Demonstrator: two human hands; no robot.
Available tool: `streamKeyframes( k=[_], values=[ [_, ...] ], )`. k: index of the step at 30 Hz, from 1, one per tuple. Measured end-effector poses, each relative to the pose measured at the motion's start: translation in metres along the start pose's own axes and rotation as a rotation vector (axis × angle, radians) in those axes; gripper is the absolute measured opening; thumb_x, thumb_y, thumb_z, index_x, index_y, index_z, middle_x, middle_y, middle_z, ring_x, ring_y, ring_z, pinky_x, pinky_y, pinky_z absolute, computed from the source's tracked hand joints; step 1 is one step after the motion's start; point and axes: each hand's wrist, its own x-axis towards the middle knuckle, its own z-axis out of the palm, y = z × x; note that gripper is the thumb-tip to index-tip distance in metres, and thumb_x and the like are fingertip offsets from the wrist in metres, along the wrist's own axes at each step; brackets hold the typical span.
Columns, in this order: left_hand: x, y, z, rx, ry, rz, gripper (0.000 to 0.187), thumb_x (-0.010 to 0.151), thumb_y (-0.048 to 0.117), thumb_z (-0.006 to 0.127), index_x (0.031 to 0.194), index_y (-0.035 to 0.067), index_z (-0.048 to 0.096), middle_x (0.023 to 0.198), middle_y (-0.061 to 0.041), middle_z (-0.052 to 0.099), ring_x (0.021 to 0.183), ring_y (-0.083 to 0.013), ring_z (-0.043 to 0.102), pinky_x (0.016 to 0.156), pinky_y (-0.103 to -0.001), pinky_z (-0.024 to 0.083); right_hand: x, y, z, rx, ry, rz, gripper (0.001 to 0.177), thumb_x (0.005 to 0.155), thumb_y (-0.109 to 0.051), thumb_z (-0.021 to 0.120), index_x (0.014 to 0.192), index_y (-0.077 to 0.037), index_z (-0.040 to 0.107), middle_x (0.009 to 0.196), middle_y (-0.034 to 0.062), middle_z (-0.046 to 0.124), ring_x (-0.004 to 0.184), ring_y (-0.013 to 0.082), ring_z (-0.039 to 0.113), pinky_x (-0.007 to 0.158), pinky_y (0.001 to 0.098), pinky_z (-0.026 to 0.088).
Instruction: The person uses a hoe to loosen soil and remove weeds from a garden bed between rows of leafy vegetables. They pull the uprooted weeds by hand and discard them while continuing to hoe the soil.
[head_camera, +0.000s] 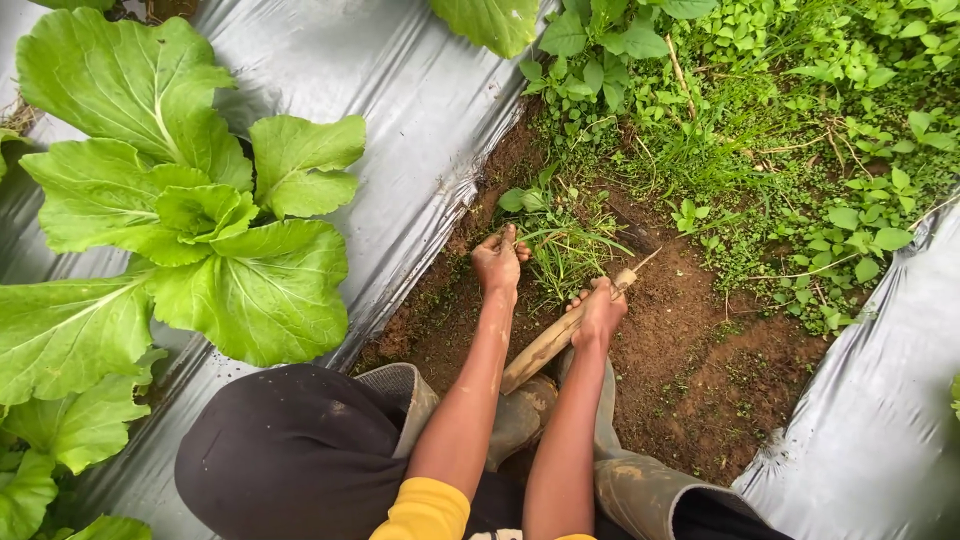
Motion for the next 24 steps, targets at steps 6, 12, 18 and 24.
streamKeyframes(
  k=[6,12,18,24],
  values=[
    [0.014,-0.051,-0.022,-0.051,0.08,-0.003,0.022,0.102,0.014,0.063,0.105,-0.008,0.064,0.086,-0.021,0.07,0.068,-0.0164,0.072,0.064,-0.024,0.066,0.002,-0.005,-0.002,0.001,0.0,0.017,0.012,0.083,-0.017,0.058,0.086,-0.015,0.047,0.058,0.0003,0.051,0.041,0.0112,0.054,0.037,0.0315,0.051],
    [-0.013,-0.012,0.001,0.412,0.133,0.32,0.025,0.094,-0.004,0.064,0.114,0.008,0.075,0.111,-0.017,0.071,0.095,-0.0254,0.073,0.087,-0.039,0.063,0.043,0.028,-0.007,0.132,0.066,0.018,0.015,0.086,-0.02,0.06,0.088,-0.016,0.046,0.058,0.0,0.052,0.04,0.0112,0.053,0.036,0.0298,0.05],
    [0.002,0.017,0.044,0.604,-0.004,0.874,0.032,0.091,-0.018,0.054,0.112,0.0,0.071,0.116,-0.02,0.069,0.115,-0.0345,0.066,0.104,-0.05,0.053,0.025,0.03,0.011,0.372,0.137,0.092,0.018,0.091,-0.028,0.059,0.093,-0.015,0.047,0.062,-0.0017,0.051,0.043,0.0119,0.054,0.037,0.0292,0.052],
    [0.099,-0.05,0.038,1.205,-0.327,0.818,0.037,0.099,0.014,0.048,0.128,0.003,0.066,0.13,-0.021,0.066,0.129,-0.0378,0.059,0.109,-0.055,0.047,-0.003,0.046,0.041,0.282,0.187,0.14,0.017,0.087,-0.022,0.059,0.091,-0.009,0.049,0.061,0.0017,0.052,0.043,0.0132,0.055,0.036,0.0319,0.052]
  ],
)
